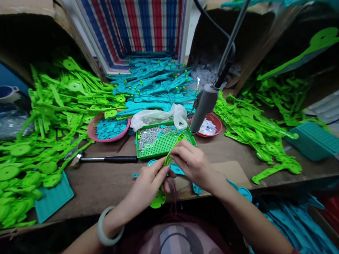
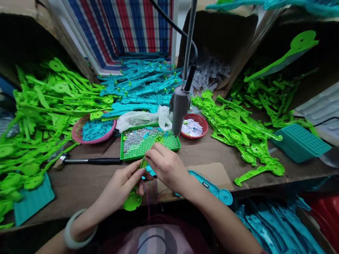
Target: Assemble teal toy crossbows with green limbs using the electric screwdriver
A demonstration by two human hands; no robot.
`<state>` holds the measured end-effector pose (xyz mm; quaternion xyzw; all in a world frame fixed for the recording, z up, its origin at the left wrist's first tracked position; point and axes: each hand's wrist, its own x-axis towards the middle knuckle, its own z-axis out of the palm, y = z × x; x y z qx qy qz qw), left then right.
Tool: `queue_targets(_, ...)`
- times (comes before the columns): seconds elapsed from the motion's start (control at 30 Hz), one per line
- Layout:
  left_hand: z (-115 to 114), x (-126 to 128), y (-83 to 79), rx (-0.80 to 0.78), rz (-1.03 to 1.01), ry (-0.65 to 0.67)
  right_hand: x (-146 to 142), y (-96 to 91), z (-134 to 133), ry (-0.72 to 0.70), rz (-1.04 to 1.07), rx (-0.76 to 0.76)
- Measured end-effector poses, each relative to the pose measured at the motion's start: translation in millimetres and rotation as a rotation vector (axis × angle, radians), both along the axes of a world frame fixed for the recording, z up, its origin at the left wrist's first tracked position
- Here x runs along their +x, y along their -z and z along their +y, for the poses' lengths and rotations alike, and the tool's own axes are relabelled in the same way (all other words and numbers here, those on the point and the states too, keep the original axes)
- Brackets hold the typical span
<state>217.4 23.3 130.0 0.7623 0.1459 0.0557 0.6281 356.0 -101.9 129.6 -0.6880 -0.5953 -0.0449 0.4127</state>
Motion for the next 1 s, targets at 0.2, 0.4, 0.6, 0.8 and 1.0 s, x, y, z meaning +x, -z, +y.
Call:
queue_targets(0.2,-9,-4,8.0,0.068,-0.04,-0.111,-21,3.9,3,0.165,0.352,0.084)
queue_targets(0.4,-19,-1,20.2,0.144,-0.08,-0.173,-38,15.0,8,0.27,0.721,0.102)
queue_targets(0.6,-19,0,31.4,0.231,-0.102,-0.268,-41,26.6,2,0.23,0.586,0.15)
queue_targets(0.8,-20,-4,39.3,0.302,-0.083,-0.282,-41,36.3,-3,0.192,0.765,0.168)
queue_targets(1.0,-19,-8,43.4,0.39,-0.103,-0.317,-42,34.9,-1,0.143,0.822,0.121)
